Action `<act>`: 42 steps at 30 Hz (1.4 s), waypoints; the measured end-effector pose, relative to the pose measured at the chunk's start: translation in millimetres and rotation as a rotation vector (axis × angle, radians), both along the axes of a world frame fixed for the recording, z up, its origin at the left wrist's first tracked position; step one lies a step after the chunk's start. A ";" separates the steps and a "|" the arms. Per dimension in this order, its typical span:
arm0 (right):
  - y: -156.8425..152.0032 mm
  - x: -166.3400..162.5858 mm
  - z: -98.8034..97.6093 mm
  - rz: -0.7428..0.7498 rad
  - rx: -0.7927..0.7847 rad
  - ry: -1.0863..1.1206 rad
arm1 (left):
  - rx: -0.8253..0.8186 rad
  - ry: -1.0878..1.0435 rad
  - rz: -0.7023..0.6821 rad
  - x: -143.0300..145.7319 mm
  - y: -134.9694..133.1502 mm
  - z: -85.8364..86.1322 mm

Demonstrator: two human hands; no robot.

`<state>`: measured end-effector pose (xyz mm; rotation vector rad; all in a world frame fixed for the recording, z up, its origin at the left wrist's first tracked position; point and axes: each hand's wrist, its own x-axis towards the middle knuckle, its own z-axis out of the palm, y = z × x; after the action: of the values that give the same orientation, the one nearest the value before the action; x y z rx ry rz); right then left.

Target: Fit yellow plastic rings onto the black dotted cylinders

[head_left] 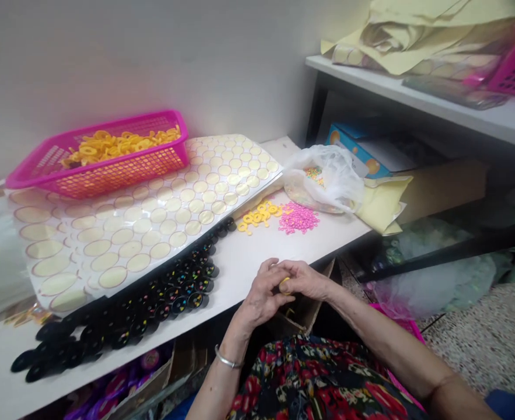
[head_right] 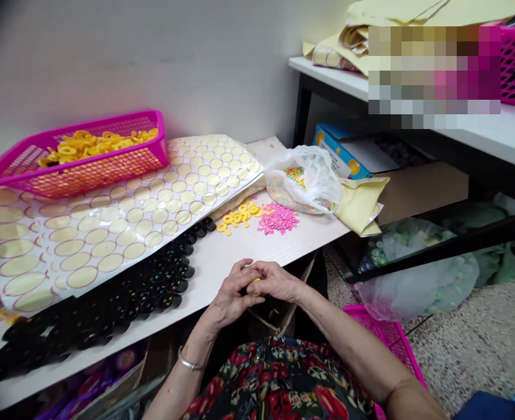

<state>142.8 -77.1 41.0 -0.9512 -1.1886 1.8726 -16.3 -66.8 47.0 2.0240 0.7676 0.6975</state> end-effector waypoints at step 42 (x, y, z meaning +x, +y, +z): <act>67.6 71.7 4.1 -0.659 0.516 -1.034 | 0.555 0.316 0.589 3.5 34.6 -27.5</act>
<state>214.5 -9.4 45.1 -1.7787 -1.5240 0.4482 -12.8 -32.2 19.5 2.4570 1.5269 1.0158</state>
